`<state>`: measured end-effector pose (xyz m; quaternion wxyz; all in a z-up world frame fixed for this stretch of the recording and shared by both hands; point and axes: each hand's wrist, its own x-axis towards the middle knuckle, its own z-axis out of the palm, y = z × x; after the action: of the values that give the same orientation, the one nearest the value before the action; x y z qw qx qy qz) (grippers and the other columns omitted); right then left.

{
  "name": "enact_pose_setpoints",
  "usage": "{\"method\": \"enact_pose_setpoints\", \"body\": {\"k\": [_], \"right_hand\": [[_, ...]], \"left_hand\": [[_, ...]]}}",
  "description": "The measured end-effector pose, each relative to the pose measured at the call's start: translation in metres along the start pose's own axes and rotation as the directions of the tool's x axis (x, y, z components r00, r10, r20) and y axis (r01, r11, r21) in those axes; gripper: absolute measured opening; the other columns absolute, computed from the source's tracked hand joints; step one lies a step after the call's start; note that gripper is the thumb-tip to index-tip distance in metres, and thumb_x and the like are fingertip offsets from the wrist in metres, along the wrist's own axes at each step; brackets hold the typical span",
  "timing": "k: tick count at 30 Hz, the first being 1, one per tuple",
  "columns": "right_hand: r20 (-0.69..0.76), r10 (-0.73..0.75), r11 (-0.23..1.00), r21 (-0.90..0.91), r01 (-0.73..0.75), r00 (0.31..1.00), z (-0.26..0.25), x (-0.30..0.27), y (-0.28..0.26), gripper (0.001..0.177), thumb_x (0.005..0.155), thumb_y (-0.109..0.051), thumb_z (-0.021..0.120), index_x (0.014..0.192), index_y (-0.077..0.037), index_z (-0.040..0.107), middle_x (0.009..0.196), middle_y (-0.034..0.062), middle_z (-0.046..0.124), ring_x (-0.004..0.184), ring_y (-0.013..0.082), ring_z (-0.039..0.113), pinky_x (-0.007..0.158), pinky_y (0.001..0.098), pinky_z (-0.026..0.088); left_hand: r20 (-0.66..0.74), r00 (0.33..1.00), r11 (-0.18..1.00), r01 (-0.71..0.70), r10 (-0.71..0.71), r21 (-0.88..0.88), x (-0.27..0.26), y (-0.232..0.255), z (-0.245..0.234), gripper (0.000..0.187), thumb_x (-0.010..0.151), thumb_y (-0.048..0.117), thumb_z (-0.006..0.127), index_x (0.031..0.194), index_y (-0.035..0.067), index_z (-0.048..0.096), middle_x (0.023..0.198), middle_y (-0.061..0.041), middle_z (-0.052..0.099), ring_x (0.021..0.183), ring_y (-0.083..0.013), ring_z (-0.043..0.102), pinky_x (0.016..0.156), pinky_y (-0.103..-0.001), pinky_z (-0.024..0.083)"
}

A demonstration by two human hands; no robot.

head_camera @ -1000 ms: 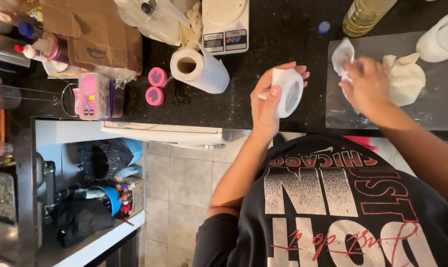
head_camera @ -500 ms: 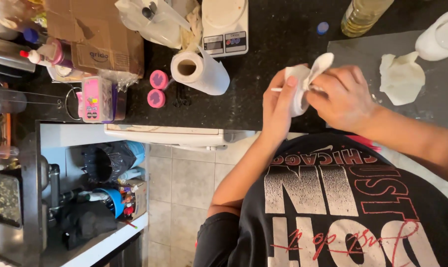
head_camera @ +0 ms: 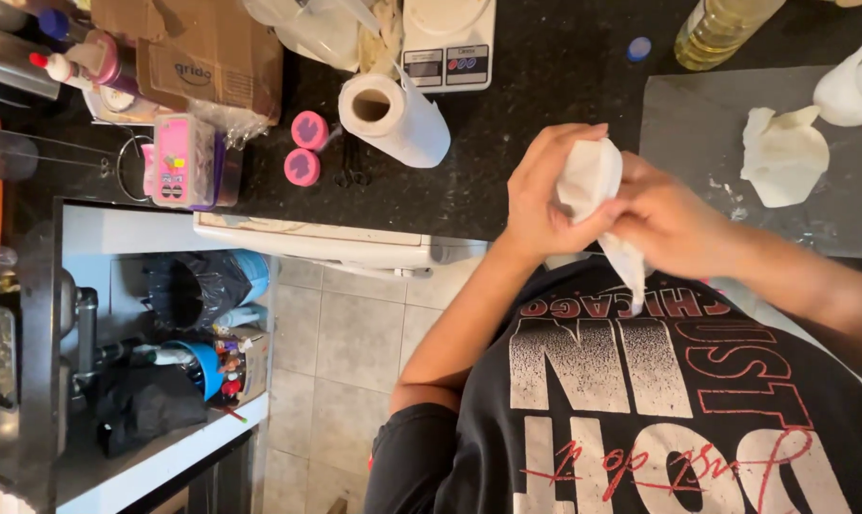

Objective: Cleaning and preparing a silicone mold by wiping it with a paper towel and turning it inside out.

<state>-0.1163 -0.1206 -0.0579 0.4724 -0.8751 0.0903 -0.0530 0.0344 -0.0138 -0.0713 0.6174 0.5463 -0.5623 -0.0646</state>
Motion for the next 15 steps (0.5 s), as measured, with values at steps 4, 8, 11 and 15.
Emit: {"method": "enact_pose_setpoints", "body": {"k": [4,8,11,15], "right_hand": [[0.048,0.267,0.761,0.602,-0.241,0.962,-0.004,-0.022,0.04,0.019,0.09,-0.003,0.062,0.102,-0.001,0.077,0.085,0.002,0.063,0.07,0.0129,0.054,0.059,0.0289,0.04],[0.201,0.367,0.243,0.922,-0.302,0.908,-0.021,-0.022,0.011,0.026,0.088,-0.007,0.061,0.11,0.005,0.07,0.071,0.0105,0.071,0.053,0.0179,0.064,0.044,0.028,0.044],[0.137,0.38,0.388,0.874,-0.292,0.915,-0.015,-0.028,-0.008,0.031,0.092,-0.008,0.06,0.118,0.004,0.071,0.085,0.0126,0.075,0.063,0.0189,0.065,0.053,0.0286,0.046],[-0.229,-0.147,0.964,0.185,0.191,0.962,-0.003,-0.021,-0.019,0.021,0.099,-0.003,0.06,0.117,-0.001,0.07,0.104,0.0105,0.063,0.093,0.021,0.059,0.082,0.0349,0.048]], "left_hand": [[0.089,0.984,0.988,-0.157,0.156,-0.005,0.005,-0.003,-0.005,0.074,0.094,0.063,0.062,0.138,0.004,0.053,0.127,-0.016,0.06,0.114,-0.0327,0.066,0.104,-0.044,0.056],[0.134,0.962,0.962,-0.253,0.239,0.102,0.006,-0.007,-0.006,0.077,0.094,0.063,0.067,0.14,0.004,0.049,0.131,-0.016,0.059,0.113,-0.0344,0.065,0.102,-0.046,0.059],[0.152,0.978,0.989,-0.148,0.141,0.031,-0.001,-0.013,-0.004,0.083,0.092,0.071,0.06,0.143,0.006,0.047,0.133,-0.015,0.056,0.119,-0.032,0.063,0.106,-0.044,0.057],[0.129,0.991,0.994,0.033,-0.02,-0.102,-0.006,-0.004,0.001,0.093,0.091,0.085,0.04,0.144,0.009,0.049,0.136,-0.014,0.053,0.127,-0.0291,0.058,0.113,-0.044,0.052]]}}
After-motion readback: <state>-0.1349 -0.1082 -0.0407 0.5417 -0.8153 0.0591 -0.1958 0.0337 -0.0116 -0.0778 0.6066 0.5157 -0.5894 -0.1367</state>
